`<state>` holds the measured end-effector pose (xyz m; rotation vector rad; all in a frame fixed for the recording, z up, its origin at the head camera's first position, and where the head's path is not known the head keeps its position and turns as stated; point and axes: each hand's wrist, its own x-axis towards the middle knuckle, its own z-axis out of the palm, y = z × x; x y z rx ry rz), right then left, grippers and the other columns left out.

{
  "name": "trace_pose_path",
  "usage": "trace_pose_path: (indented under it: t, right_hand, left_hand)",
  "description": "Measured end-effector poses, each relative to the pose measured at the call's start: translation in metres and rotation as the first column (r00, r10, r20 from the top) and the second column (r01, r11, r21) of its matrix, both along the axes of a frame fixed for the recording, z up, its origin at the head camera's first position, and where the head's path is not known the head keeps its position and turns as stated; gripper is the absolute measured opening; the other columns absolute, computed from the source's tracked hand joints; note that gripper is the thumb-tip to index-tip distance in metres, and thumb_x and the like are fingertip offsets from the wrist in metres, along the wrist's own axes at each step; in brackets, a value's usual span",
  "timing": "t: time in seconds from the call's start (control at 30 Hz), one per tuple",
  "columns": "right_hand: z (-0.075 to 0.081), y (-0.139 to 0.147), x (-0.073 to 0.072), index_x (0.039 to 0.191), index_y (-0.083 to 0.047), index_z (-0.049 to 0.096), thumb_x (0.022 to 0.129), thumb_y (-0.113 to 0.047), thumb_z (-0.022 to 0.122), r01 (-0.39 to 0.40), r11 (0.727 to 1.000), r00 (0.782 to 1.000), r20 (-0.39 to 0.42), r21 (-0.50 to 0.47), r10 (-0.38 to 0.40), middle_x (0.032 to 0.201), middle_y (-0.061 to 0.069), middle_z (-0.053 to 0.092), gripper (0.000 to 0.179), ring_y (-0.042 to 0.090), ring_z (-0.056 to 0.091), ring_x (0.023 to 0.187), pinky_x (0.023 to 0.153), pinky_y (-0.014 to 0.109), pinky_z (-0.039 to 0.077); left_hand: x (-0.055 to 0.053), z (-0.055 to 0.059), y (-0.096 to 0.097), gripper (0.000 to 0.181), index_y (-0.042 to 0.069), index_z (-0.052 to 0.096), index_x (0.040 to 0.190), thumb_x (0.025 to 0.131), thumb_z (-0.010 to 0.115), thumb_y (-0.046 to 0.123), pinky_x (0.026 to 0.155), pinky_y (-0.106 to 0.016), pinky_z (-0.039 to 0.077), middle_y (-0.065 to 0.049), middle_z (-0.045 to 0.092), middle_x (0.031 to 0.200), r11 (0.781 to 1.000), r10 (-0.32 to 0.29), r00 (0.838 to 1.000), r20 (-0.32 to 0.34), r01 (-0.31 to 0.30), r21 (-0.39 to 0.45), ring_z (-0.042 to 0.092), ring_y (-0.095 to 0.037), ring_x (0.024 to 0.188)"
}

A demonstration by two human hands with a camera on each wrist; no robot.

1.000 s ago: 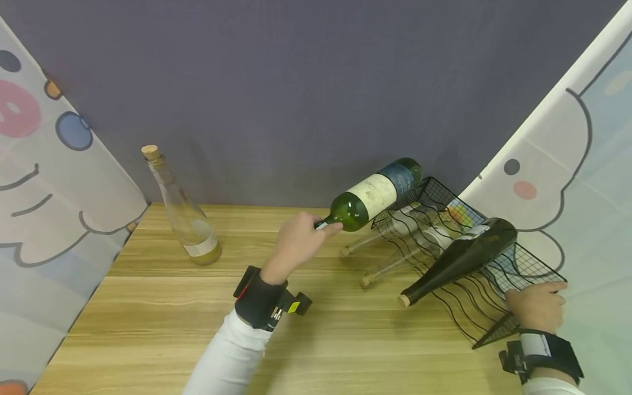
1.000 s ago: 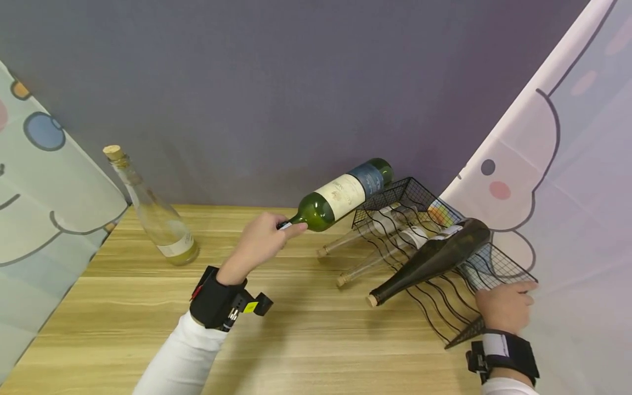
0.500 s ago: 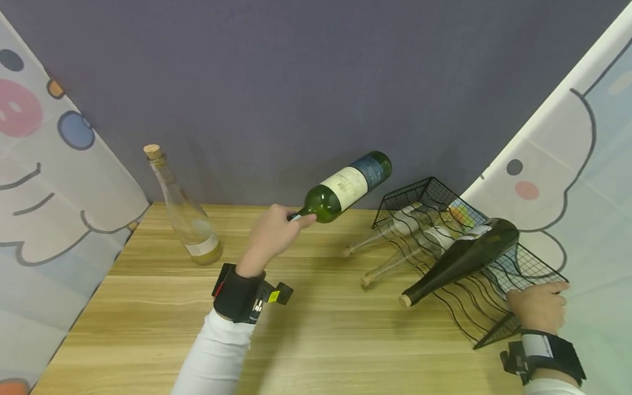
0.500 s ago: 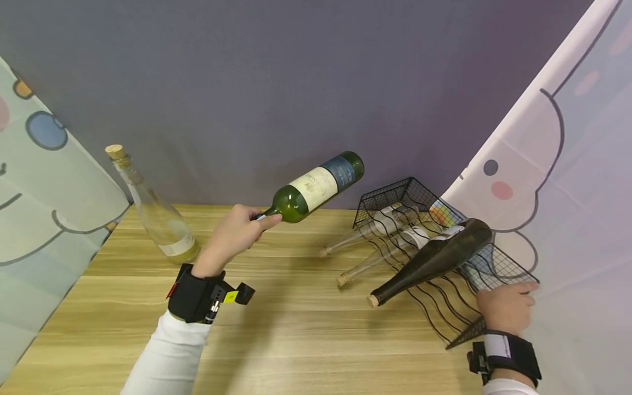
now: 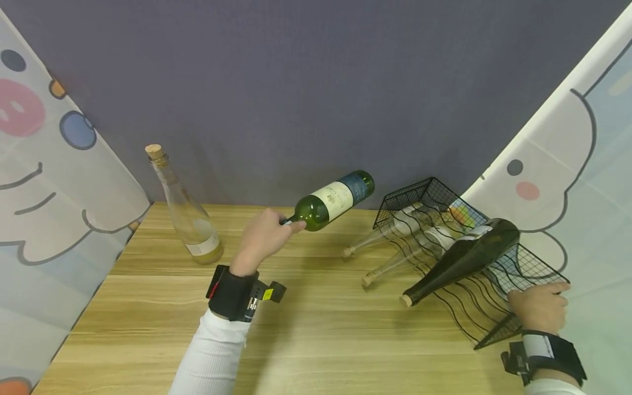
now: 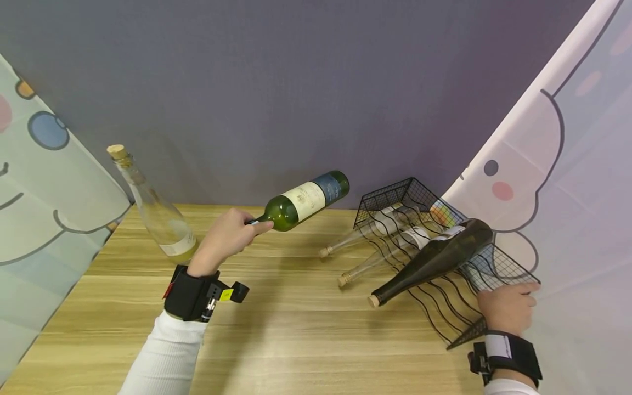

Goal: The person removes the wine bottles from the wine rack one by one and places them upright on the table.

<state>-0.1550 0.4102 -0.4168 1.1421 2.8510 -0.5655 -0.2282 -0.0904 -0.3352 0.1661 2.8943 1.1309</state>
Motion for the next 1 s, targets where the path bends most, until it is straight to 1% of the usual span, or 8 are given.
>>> trace_pose_path:
  t: [0.17, 0.33, 0.47, 0.67, 0.8, 1.0]
  right_hand:
    - [0.002, -0.002, -0.001, 0.133, 0.026, -0.025, 0.086, -0.016, 0.041, 0.012, 1.0, 1.0, -0.011, -0.007, -0.012, 0.124, 0.064, 0.022, 0.092, 0.071, 0.035, 0.107, 0.084, 0.071, 0.041]
    - [0.003, -0.003, 0.0, 0.133, 0.026, -0.026, 0.086, -0.016, 0.04, 0.008, 1.0, 1.0, -0.001, -0.012, -0.008, 0.124, 0.064, 0.021, 0.092, 0.071, 0.034, 0.108, 0.085, 0.071, 0.041]
    - [0.002, -0.002, 0.0, 0.132, 0.026, -0.027, 0.086, -0.016, 0.041, 0.005, 1.0, 1.0, 0.001, -0.016, -0.005, 0.124, 0.065, 0.02, 0.092, 0.071, 0.034, 0.107, 0.085, 0.071, 0.041]
    - [0.001, 0.0, -0.001, 0.132, 0.026, -0.026, 0.086, -0.016, 0.041, 0.002, 1.0, 1.0, 0.004, 0.003, -0.002, 0.123, 0.065, 0.021, 0.092, 0.071, 0.036, 0.106, 0.083, 0.071, 0.042]
    - [0.001, -0.001, -0.001, 0.132, 0.027, -0.026, 0.086, -0.016, 0.041, -0.001, 1.0, 1.0, 0.004, 0.002, 0.001, 0.123, 0.065, 0.022, 0.092, 0.071, 0.036, 0.106, 0.083, 0.071, 0.042]
    - [0.001, -0.001, 0.0, 0.132, 0.026, -0.027, 0.087, -0.017, 0.041, 0.004, 1.0, 1.0, 0.017, -0.003, -0.004, 0.123, 0.065, 0.021, 0.092, 0.071, 0.037, 0.105, 0.082, 0.07, 0.043]
  left_hand:
    - [-0.004, -0.01, -0.004, 0.052, 0.018, 0.035, 0.051, 0.087, 0.064, 0.041, 0.042, -0.024, 0.022, 0.005, 0.032, 0.05, 1.0, 0.015, 0.999, 0.031, -0.014, -0.011, 0.029, -0.011, 0.044]
    - [-0.009, -0.02, -0.009, 0.053, 0.018, 0.033, 0.05, 0.086, 0.066, 0.04, 0.04, -0.023, 0.021, 0.006, 0.03, 0.049, 0.999, 0.029, 0.998, 0.062, -0.027, -0.034, 0.027, -0.01, 0.043]
    - [-0.011, -0.026, -0.012, 0.055, 0.018, 0.031, 0.049, 0.085, 0.067, 0.038, 0.038, -0.023, 0.02, 0.006, 0.027, 0.048, 0.999, 0.042, 0.996, 0.078, -0.039, -0.037, 0.025, -0.01, 0.042]
    - [-0.014, -0.037, -0.015, 0.055, 0.017, 0.032, 0.049, 0.084, 0.068, 0.039, 0.038, -0.024, 0.02, 0.006, 0.027, 0.049, 0.996, 0.075, 0.991, 0.108, -0.069, -0.058, 0.026, -0.01, 0.043]
    - [-0.015, -0.042, -0.015, 0.054, 0.018, 0.032, 0.05, 0.083, 0.068, 0.04, 0.038, -0.024, 0.021, 0.005, 0.028, 0.05, 0.994, 0.089, 0.988, 0.128, -0.08, -0.078, 0.027, -0.011, 0.044]
    - [-0.014, -0.043, -0.014, 0.052, 0.018, 0.033, 0.051, 0.084, 0.067, 0.04, 0.037, -0.024, 0.021, 0.005, 0.029, 0.05, 0.992, 0.087, 0.985, 0.146, -0.073, -0.101, 0.027, -0.01, 0.043]
